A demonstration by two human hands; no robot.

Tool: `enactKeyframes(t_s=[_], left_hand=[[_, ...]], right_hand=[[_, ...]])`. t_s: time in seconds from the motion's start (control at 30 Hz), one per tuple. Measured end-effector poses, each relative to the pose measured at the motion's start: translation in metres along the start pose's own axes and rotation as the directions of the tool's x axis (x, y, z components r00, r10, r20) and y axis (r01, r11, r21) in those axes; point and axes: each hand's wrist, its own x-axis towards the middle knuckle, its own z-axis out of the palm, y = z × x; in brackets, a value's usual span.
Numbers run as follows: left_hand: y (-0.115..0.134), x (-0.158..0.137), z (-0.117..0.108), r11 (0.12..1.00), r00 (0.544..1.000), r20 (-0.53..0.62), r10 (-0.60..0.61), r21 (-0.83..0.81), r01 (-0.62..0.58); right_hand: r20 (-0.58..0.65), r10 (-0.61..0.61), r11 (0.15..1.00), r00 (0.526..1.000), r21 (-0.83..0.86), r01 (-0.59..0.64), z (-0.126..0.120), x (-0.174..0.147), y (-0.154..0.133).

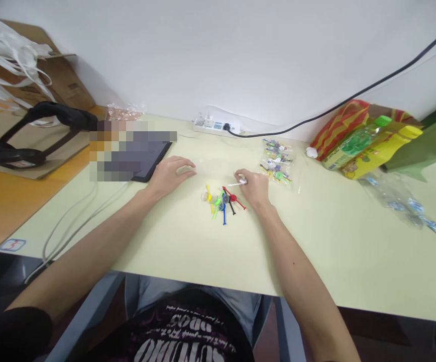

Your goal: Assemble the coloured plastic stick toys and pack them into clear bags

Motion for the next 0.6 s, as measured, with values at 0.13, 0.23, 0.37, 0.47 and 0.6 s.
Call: enactKeyframes(t_s=[0.13,0.23,0.37,0.47,0.6], left_hand=[[0.007,0.000,-0.002,0.997,0.997,0.048,0.054,0.060,-0.057],[0.017,-0.001,-0.002,0.986,0.992,0.043,0.115,0.117,-0.119],[0.025,-0.003,0.000,0.968,0.980,0.093,0.177,0.164,-0.191],[0.026,-0.003,0.003,0.957,0.969,0.115,0.217,0.171,-0.235],[0.025,-0.002,0.006,0.950,0.962,0.081,0.259,0.157,-0.269]], right_hand=[[-0.005,-0.059,0.998,0.998,0.018,0.059,0.001,-0.002,-0.008],[-0.021,-0.127,0.992,0.992,0.004,0.127,0.002,-0.003,-0.015],[-0.065,-0.254,0.967,0.965,-0.049,0.251,0.003,-0.007,-0.032],[-0.056,-0.378,0.924,0.924,-0.083,0.373,0.002,-0.012,-0.049],[0.003,-0.429,0.896,0.903,-0.127,0.426,0.002,-0.016,-0.067]])
